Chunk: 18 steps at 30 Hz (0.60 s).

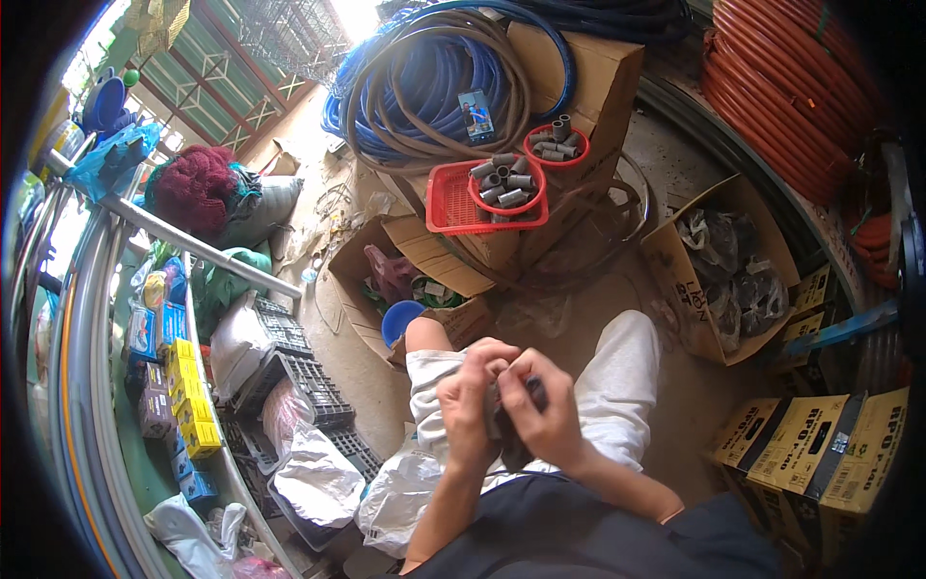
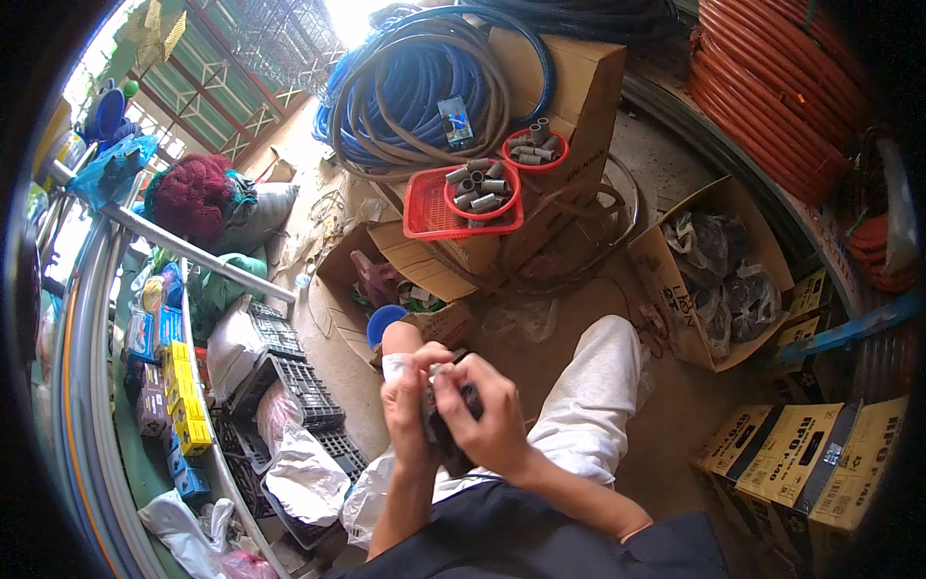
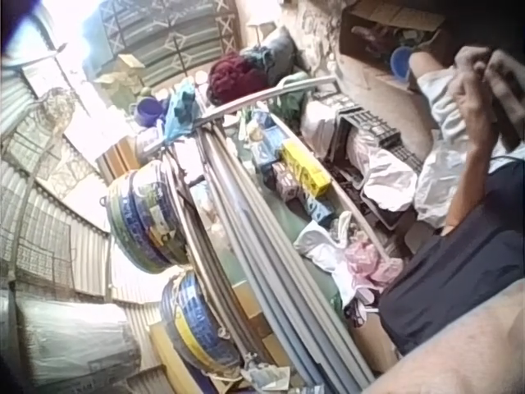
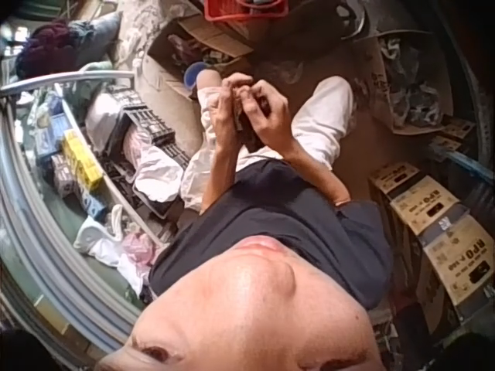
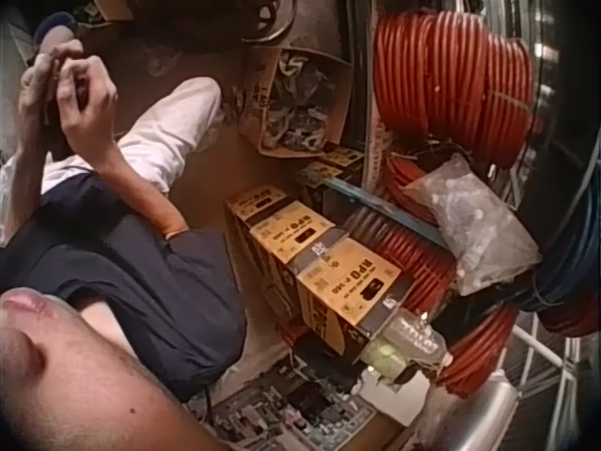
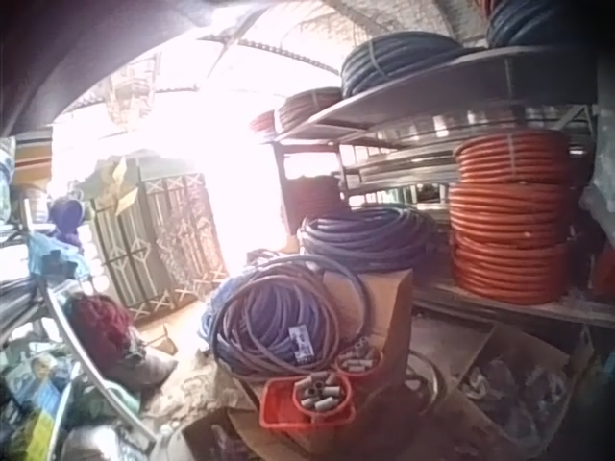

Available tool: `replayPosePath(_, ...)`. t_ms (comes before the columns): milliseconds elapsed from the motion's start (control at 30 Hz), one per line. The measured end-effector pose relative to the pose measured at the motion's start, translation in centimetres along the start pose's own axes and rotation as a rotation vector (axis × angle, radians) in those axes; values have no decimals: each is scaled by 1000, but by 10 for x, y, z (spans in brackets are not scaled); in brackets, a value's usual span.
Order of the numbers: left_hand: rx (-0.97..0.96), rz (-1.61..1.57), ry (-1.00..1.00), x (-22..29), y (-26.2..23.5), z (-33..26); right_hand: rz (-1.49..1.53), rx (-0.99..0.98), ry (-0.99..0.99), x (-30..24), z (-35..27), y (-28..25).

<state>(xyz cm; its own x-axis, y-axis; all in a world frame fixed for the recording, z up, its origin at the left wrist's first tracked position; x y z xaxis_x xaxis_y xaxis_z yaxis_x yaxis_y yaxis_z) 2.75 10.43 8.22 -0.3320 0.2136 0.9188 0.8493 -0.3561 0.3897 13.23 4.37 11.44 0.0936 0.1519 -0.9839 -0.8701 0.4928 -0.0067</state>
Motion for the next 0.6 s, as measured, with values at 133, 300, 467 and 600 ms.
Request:
replayPosePath(133, 31, -63, -15, 6, 10, -8, 49, -32, 9, -7, 7, -2)
replayPosePath(300, -22, -128, 72, 16, 18, 3, 52, -47, 23, -6, -6, -5)
replayPosePath(467, -86, 150, 416, 35, 28, -8, 118, -39, 3, 2, 6, -17)
replayPosePath(600, -29, -95, 178, 11, 17, -9, 118, -183, 28, 0, -9, -6)
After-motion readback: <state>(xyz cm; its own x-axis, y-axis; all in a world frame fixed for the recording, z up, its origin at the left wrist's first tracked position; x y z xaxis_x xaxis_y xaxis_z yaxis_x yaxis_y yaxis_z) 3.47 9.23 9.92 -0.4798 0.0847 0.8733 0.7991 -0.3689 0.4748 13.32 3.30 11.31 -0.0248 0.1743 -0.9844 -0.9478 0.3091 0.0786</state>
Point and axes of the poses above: each hand's wrist, its own z-axis towards the middle knuckle, its own y-axis out of the palm, x = y × z, the point moved 10 cm from there along z, towards the middle knuckle, and after that the axes turned 2 degrees about z, right-handed, at the moved point
